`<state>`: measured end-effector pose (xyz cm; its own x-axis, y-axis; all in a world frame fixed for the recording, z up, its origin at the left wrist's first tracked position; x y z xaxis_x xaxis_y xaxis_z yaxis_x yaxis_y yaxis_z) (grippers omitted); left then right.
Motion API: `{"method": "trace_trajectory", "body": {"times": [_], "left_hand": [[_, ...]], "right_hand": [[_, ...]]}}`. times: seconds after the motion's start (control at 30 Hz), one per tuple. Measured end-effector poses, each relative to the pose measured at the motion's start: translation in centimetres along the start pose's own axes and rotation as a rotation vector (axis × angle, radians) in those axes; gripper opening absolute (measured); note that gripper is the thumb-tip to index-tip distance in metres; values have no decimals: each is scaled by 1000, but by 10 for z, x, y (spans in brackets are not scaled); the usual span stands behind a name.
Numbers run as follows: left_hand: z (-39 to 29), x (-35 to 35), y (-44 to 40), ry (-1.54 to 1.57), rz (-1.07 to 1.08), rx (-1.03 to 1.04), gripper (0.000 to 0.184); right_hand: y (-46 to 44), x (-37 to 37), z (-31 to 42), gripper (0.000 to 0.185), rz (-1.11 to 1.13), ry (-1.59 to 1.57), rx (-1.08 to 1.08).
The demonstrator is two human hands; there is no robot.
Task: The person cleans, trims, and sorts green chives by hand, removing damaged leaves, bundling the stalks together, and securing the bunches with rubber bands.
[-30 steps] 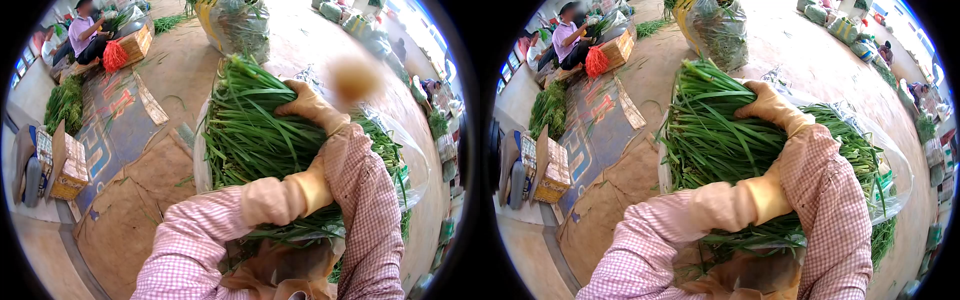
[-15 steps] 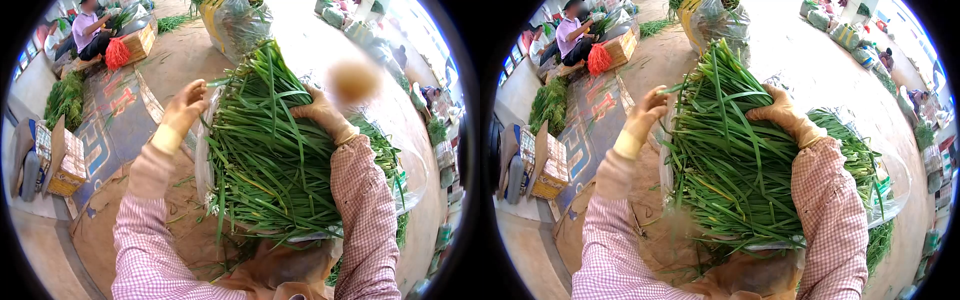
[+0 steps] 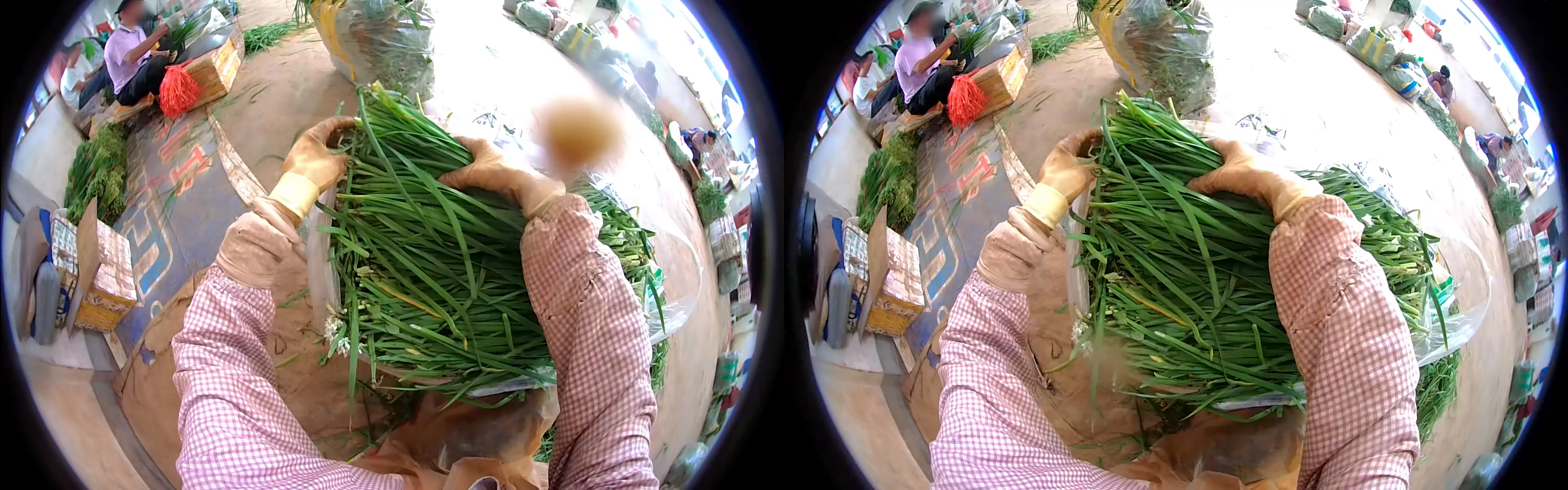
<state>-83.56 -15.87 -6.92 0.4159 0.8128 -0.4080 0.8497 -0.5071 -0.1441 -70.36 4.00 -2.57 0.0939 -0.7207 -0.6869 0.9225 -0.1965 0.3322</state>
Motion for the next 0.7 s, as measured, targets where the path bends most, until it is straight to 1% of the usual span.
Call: {"method": "trace_trajectory", "body": {"times": [0.03,0.07,0.1,0.13,0.17,0.23,0.27,0.3,0.33,0.37,0.43,0.47,0.5,0.57,0.6,0.63,0.67,0.7], "left_hand": [[-18,-4,1,67,-33,120,51],[-37,-9,4,135,-65,238,51],[-45,-9,4,135,-63,236,51],[-62,-12,4,163,-79,286,52],[-80,-15,6,191,-94,337,53],[-111,-10,9,239,-71,361,55],[-127,-12,15,283,-50,390,57],[-141,-16,21,285,-50,394,57],[-154,-27,31,418,-111,428,59],[-161,-36,39,551,-168,464,61],[-143,-78,60,746,-330,741,61],[-135,-90,74,658,-541,613,56],[-127,-99,97,564,-746,479,51],[-137,-63,109,340,-520,437,43],[-143,-35,109,234,-342,394,45],[-147,-5,107,125,-167,346,47],[-146,12,103,133,-85,324,58],[-142,29,96,138,0,302,69]], "right_hand": [[-1,-1,-4,72,-1,0,0],[-2,-4,-3,70,0,-91,-95],[-1,-7,-2,67,2,-184,-187],[2,-16,-7,63,-82,-250,-169],[6,-21,-8,62,-84,-317,-212],[0,-31,-27,63,-133,-513,-287],[3,-32,-31,63,-138,-510,-288],[6,-37,-30,62,-145,-612,-344],[11,-42,-28,61,-152,-713,-402],[15,-44,-29,61,-161,-710,-405],[22,-48,-37,33,-207,-796,-373],[19,-53,-47,33,-240,-749,-310],[17,-54,-51,33,-249,-751,-309],[13,-54,-52,45,-204,-967,-358],[9,-55,-53,44,-215,-878,-364],[4,-52,-59,44,-216,-875,-366],[0,-45,-67,42,-202,-957,-289],[2,-42,-67,43,-168,-976,-296]]}}
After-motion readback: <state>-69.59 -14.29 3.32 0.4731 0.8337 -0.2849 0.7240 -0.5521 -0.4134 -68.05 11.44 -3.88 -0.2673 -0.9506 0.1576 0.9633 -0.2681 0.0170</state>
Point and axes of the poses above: each hand's wrist, its own y-axis away from the middle knuckle, its own x-axis out of the palm, z = x × y, the point moved 10 cm from there along -y, towards the middle knuckle, and after that the axes turned 2 degrees about y, right-handed, at the moved point
